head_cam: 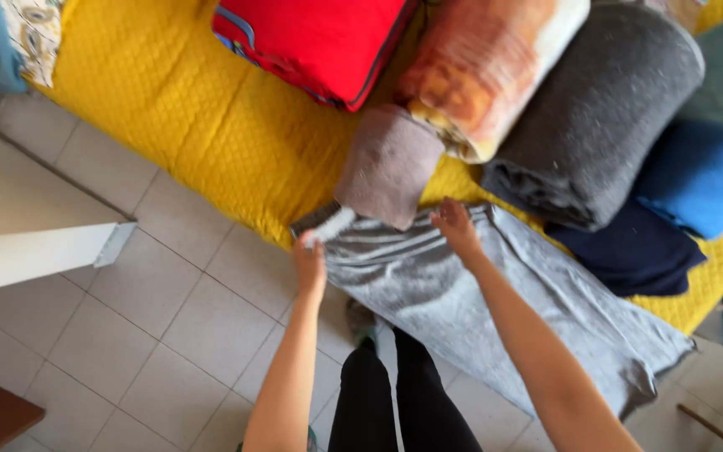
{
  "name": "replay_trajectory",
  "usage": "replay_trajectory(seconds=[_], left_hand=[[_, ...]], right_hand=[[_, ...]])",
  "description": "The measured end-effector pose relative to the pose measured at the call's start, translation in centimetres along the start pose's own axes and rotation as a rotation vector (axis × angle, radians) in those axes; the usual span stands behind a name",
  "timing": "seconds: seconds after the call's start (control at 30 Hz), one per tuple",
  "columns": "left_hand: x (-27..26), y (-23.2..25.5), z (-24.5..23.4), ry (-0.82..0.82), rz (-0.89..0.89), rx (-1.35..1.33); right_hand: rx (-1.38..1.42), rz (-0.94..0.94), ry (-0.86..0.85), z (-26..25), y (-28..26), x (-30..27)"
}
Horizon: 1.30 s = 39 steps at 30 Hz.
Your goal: The person rolls up blankets and towels on a bed, then folds a pair of pants and places them in a closet. Finally, they pick up a small white object and place it into a gift bag before setting the bag on the bed.
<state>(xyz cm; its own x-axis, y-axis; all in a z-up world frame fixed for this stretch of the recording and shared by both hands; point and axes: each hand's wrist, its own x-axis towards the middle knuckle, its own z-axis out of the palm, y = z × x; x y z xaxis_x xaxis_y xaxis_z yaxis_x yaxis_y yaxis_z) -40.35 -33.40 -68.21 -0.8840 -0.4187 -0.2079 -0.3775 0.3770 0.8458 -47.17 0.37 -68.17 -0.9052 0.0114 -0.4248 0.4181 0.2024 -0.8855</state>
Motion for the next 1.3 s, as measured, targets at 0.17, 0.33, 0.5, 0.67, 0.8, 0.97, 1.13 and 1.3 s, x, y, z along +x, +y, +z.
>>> replay_trajectory(seconds=[0.17,0.33,0.5,0.67,0.8,0.97,1.13,1.3], left_hand=[[6.3,7.8,3.7,-0.194,0.102,-0.108],[13.3,13.7,5.7,-0.577,-0.128,-0.314],[14.4,15.4,0.6,-0.896,-0.395,-0.239],[11.3,23.9,-6.6,-0.928,-0.196,-0.563],[12.1,37.5,-6.1,-0.952,-0.003,-0.563],[13.2,49.6,2.3,-1.047,0.390,-0.495],[13.6,48.3,16.5,-0.948,0.150,-0.142],[12.4,43.9,20.9,-0.999,0.221,0.127]], right_hand=[[0.529,0.418,0.007,4.2,-6.2,1.6],[0.642,0.496,0.051,6.3,-8.4,4.8],[0.714,0.385,0.018,8.0,-8.9,1.1],[0.758,0.125,0.139,7.5,-14.2,-5.6],[0.696,-0.099,0.178,0.2,-21.1,-3.8],[0.850,-0.182,0.449,-11.9,-25.9,0.2],[0.683,0.044,0.618,-17.8,-23.0,5.4],[0.324,-0.015,0.873,-14.6,-22.3,4.5]])
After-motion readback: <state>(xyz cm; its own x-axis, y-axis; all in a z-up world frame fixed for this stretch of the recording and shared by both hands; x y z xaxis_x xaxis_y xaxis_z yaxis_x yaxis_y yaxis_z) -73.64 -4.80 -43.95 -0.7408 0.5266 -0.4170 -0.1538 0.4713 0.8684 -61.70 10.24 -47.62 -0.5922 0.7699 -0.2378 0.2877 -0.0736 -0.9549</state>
